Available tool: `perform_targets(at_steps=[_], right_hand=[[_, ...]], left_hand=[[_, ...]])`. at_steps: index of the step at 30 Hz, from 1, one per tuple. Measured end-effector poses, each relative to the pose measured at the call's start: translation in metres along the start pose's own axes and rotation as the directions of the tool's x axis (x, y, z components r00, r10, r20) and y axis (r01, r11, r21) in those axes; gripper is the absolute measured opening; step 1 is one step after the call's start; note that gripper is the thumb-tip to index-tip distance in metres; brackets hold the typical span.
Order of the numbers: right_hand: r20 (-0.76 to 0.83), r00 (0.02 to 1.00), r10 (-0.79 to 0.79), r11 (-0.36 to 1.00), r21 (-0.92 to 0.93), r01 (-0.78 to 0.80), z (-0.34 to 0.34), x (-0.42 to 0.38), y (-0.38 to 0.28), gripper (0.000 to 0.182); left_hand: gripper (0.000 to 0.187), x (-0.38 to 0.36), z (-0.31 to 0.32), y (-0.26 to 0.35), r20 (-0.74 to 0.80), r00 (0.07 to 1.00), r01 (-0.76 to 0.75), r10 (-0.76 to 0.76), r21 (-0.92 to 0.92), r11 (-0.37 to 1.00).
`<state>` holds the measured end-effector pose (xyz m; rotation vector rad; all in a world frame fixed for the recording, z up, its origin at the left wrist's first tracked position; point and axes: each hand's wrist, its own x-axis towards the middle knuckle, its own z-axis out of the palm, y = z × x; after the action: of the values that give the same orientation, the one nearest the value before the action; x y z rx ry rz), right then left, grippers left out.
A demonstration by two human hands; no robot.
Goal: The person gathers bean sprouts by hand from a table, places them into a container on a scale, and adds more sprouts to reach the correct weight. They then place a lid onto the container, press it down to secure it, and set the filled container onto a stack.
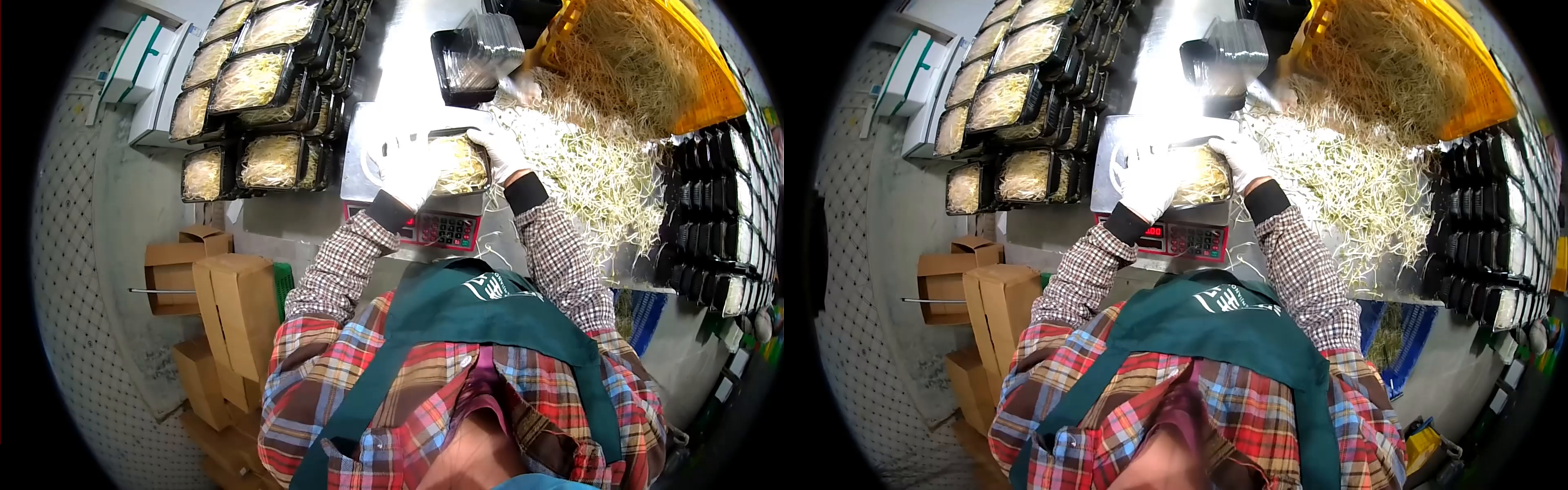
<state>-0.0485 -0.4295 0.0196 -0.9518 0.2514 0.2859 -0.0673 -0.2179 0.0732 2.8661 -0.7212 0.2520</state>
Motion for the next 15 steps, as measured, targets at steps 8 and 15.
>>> perform_targets(at_steps=[8,15], right_hand=[[-0.25,0.965,-0.073,0.745,-0.658,-0.114,0.015,-0.097,0.003,0.028],[-0.285,0.958,-0.02,0.956,-0.285,-0.065,0.019,-0.096,0.019,0.02]], left_hand=[[0.058,-0.011,0.018,0.004,-0.011,0.991,0.135,-0.135,0.026,0.991],[0.038,-0.004,0.012,-0.021,-0.031,0.924,0.335,-0.381,-0.413,0.847]])
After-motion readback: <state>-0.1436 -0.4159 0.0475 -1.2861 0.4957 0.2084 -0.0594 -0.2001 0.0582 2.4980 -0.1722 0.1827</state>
